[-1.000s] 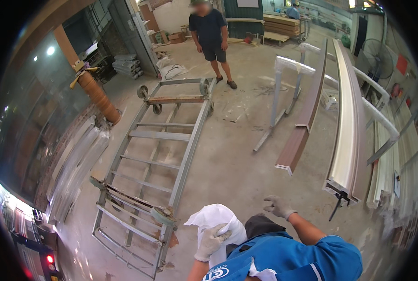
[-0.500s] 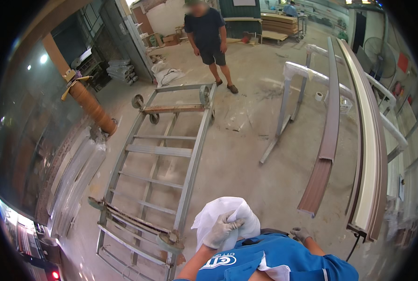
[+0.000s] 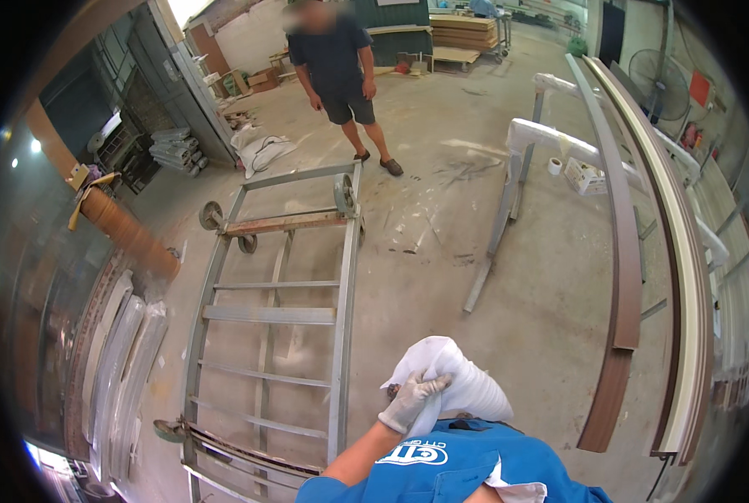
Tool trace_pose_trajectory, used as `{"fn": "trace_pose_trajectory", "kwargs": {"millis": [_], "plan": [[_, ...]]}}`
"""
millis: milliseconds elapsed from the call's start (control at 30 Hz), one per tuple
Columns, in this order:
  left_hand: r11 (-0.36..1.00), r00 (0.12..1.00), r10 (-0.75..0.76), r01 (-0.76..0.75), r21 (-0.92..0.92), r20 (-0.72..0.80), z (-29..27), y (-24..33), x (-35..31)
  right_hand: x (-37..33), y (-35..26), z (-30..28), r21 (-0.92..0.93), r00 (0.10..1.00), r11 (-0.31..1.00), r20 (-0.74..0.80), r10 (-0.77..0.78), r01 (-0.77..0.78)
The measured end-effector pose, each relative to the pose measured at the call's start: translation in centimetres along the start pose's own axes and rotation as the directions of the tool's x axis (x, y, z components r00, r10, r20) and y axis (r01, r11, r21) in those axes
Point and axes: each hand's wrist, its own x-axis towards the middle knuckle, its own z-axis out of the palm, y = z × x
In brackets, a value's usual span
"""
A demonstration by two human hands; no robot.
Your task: The person measures a long white frame with a tape measure, then removes protective plastic and foam from multiple frame sections. He inserts thin black strips into grooves on the frame and stacks the assembled pieces on a metal cart. The person also gathers discarded plastic and foam and places them on the floor.
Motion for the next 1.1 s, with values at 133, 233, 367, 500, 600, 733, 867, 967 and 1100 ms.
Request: {"fn": "trace_pose_trajectory", "kwargs": {"millis": [133, 233, 367, 500, 600, 733, 867, 967, 1100], "plan": [[0.999, 0.998, 0.021, -0.019, -0.040, 0.050, -4.6, 5.4, 2.7, -0.3, -6.8, 4.6, -0.011, 1.000, 1.000, 0.020, 0.013, -0.013], [0.992, 0.995, 0.060, -0.051, -0.119, 0.075, -7.5, 8.6, 4.8, -2.1, -16.9, 7.2, -0.022, 0.998, 1.000, 0.065, 0.002, 0.000], [0.991, 0.998, 0.026, -0.019, -0.130, 0.056, -10.6, 11.4, 7.8, -3.4, -28.4, 9.0, -0.051, 0.995, 0.999, 0.103, 0.005, 0.000], [0.994, 1.000, -0.006, 0.006, -0.109, 0.000, -12.1, 12.9, 12.1, -0.1, -35.4, 9.3, -0.017, 0.995, 1.000, 0.098, 0.022, -0.020], [0.997, 0.999, 0.019, -0.021, -0.069, -0.041, -11.9, 14.2, 16.6, 4.8, -38.6, 9.0, -0.109, 0.991, 0.992, 0.111, 0.077, -0.065], [0.990, 0.991, 0.126, -0.128, -0.063, -0.041, -9.3, 16.3, 23.1, 12.4, -42.0, 7.6, -0.040, 0.985, 0.997, 0.158, 0.071, -0.065], [0.993, 0.992, 0.108, -0.106, 0.042, -0.057, -5.6, 20.3, 28.9, 18.3, -46.0, 6.6, 0.020, 0.976, 0.997, 0.208, 0.068, -0.074], [0.996, 0.998, 0.057, -0.055, 0.071, -0.026, -3.2, 22.8, 32.2, 21.3, -49.7, 5.5, 0.023, 0.982, 0.998, 0.180, 0.056, -0.061], [0.993, 1.000, 0.028, -0.028, 0.114, 0.006, -0.6, 25.0, 36.7, 24.2, -55.2, 4.5, 0.083, 0.994, 0.997, 0.107, -0.014, 0.005]]}}
